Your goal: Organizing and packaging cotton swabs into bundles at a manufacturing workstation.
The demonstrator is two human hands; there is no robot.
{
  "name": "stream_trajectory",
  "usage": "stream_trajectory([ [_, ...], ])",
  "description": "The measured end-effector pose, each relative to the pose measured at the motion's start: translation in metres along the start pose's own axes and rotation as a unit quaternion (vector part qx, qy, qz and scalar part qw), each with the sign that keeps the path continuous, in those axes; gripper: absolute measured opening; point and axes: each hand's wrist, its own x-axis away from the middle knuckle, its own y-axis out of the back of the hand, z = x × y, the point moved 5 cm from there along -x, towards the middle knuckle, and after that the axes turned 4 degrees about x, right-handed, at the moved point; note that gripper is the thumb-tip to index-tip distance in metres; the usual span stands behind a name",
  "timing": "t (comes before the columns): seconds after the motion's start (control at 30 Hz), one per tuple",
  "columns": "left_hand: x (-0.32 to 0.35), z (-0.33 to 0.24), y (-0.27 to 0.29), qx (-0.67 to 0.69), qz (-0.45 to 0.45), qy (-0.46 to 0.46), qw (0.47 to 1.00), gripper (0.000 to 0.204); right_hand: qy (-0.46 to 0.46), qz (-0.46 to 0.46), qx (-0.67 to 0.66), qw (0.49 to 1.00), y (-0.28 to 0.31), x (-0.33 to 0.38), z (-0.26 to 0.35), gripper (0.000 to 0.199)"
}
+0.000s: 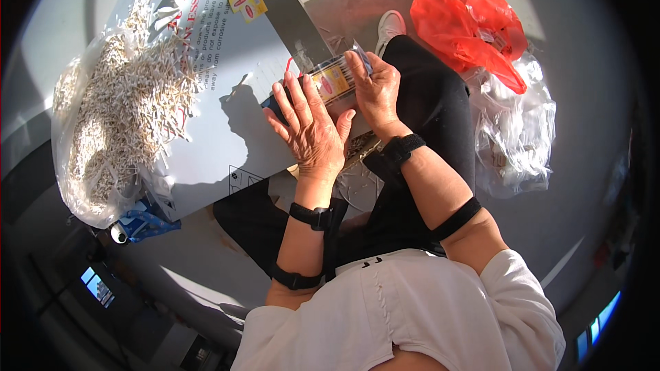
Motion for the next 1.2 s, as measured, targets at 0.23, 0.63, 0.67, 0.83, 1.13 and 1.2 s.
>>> stream_trajectory([
  [0.23,0.000,-0.007,-0.004,0.056,0.019,-0.011,0.998,0.085,-0.016,0.009,0.013,1.000,0.001,0.002,0.010,0.036],
  [0.63,0.014,-0.009,-0.003,0.125,-0.005,-0.011,0.992,0.076,-0.013,0.000,-0.012,1.000,0.000,0.001,0.003,0.040],
  [0.67,0.013,-0.010,-0.002,0.134,0.000,-0.010,0.991,0.077,-0.015,0.000,-0.017,1.000,0.000,0.001,0.004,0.039],
  [0.83,0.010,-0.003,0.000,0.182,-0.040,0.012,0.982,0.081,-0.042,0.018,-0.081,0.996,0.000,0.002,0.006,0.037],
  [1.13,0.013,-0.001,-0.012,0.052,0.036,0.034,0.997,0.093,-0.041,0.046,-0.078,0.995,0.000,0.004,0.003,0.034],
  [1.2,0.012,0.004,-0.008,0.057,0.005,0.022,0.998,0.087,-0.053,0.053,-0.109,0.991,-0.001,0.004,0.005,0.035],
])
